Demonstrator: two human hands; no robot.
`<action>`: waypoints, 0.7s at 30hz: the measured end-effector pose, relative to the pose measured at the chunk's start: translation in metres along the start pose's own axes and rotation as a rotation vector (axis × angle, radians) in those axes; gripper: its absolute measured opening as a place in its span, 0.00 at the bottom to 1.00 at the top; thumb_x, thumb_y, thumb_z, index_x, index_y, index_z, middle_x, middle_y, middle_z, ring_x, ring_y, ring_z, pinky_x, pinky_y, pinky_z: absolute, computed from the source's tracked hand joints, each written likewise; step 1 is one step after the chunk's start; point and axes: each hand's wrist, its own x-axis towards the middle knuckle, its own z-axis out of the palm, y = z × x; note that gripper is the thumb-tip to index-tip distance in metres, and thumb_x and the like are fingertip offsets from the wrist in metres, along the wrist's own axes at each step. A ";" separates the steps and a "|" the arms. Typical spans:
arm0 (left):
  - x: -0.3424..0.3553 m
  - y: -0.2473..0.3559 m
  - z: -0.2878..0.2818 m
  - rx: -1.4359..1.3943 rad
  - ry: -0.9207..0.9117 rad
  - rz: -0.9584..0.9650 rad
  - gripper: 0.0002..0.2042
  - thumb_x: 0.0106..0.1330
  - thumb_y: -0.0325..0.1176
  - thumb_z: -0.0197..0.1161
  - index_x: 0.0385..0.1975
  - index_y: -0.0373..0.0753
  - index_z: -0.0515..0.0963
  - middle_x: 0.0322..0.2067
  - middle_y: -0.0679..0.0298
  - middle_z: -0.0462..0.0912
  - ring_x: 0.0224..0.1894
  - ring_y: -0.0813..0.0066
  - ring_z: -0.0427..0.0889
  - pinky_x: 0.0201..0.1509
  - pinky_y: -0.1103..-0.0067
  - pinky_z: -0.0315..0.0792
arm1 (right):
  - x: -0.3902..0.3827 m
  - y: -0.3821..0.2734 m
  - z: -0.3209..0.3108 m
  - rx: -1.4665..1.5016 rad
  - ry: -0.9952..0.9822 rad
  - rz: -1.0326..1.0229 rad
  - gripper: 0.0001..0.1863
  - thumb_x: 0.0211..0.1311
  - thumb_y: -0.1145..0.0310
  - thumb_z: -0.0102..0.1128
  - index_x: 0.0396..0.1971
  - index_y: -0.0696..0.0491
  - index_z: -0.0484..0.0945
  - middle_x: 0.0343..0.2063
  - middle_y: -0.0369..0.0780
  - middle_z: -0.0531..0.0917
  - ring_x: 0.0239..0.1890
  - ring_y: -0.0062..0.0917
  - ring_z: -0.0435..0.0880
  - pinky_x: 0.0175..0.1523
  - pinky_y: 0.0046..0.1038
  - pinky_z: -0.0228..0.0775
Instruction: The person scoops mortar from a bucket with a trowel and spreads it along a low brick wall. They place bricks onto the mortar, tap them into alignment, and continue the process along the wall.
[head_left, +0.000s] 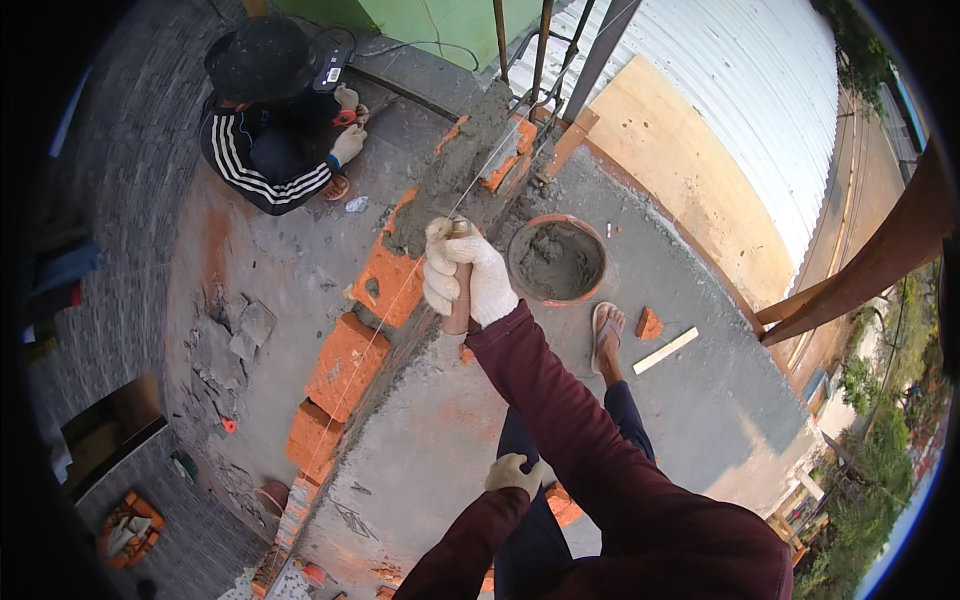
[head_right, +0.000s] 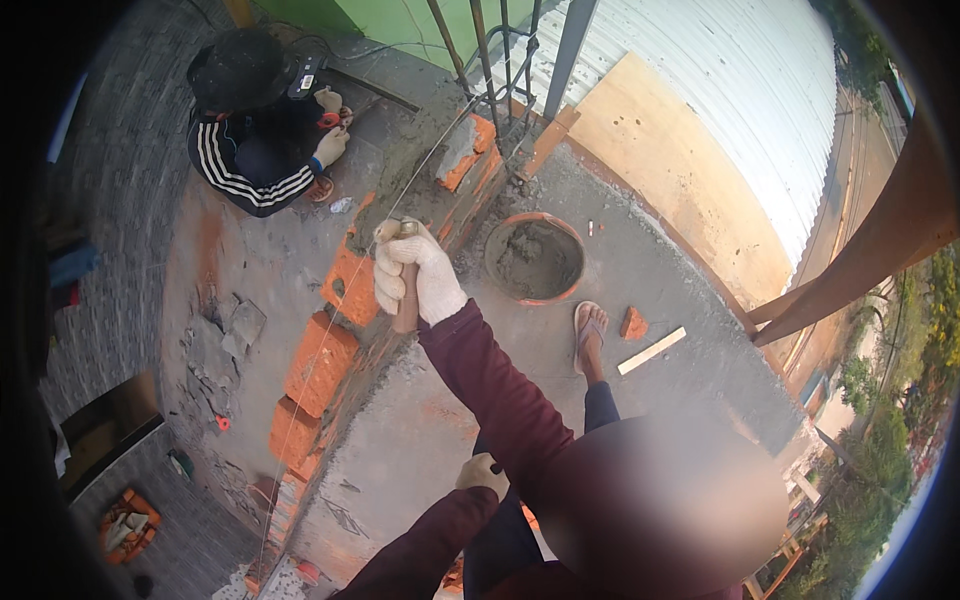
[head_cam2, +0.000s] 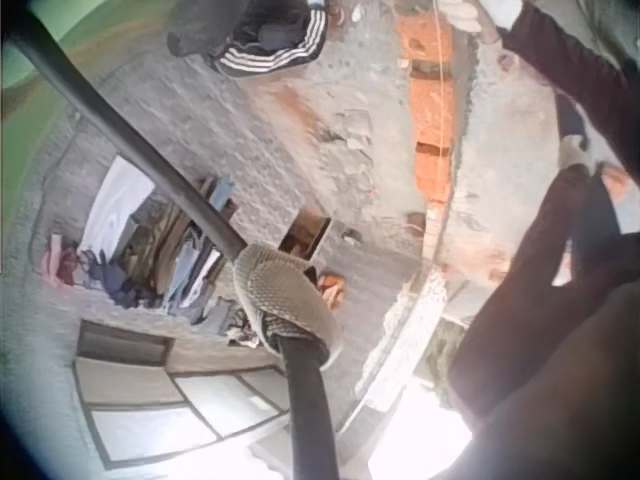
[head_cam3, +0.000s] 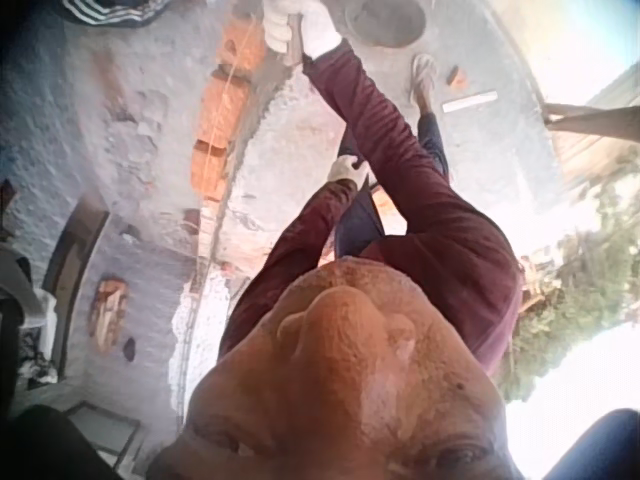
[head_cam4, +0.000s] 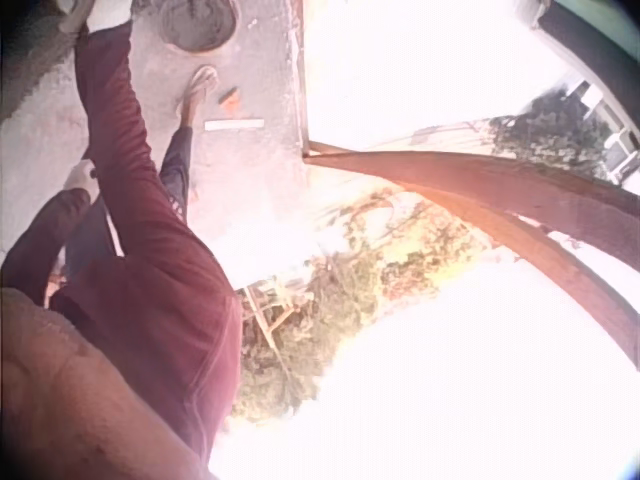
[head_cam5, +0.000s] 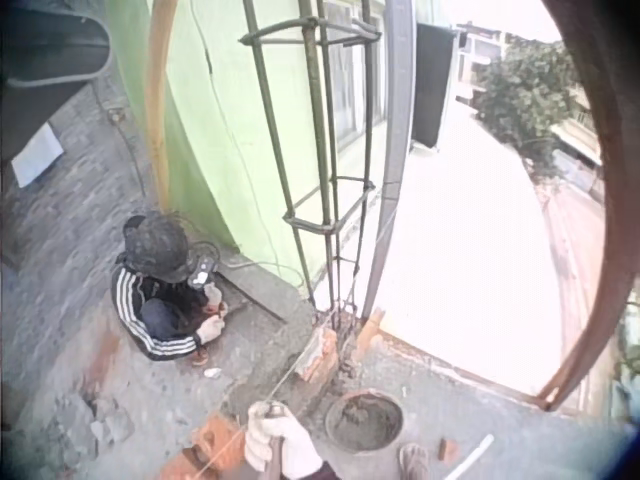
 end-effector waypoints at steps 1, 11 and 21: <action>0.005 -0.010 0.006 0.004 -0.036 -0.003 0.22 0.60 0.53 0.69 0.43 0.40 0.87 0.52 0.57 0.86 0.57 0.55 0.82 0.64 0.63 0.75 | 0.008 -0.003 -0.011 0.093 -0.071 -0.009 0.11 0.65 0.69 0.57 0.44 0.56 0.79 0.21 0.36 0.75 0.16 0.22 0.76 0.17 0.30 0.70; 0.005 -0.009 -0.007 -0.034 -0.053 -0.061 0.23 0.59 0.51 0.70 0.44 0.38 0.86 0.51 0.55 0.86 0.57 0.55 0.82 0.64 0.64 0.74 | -0.066 0.010 0.002 -0.897 0.188 0.062 0.14 0.58 0.75 0.65 0.43 0.63 0.75 0.24 0.38 0.78 0.15 0.19 0.77 0.22 0.24 0.70; 0.008 0.000 -0.018 -0.059 -0.099 -0.074 0.24 0.59 0.52 0.70 0.43 0.37 0.86 0.50 0.54 0.87 0.55 0.55 0.83 0.63 0.65 0.75 | -0.055 -0.048 -0.069 -1.072 0.523 -0.020 0.09 0.62 0.69 0.63 0.37 0.59 0.76 0.23 0.35 0.78 0.16 0.17 0.75 0.22 0.23 0.67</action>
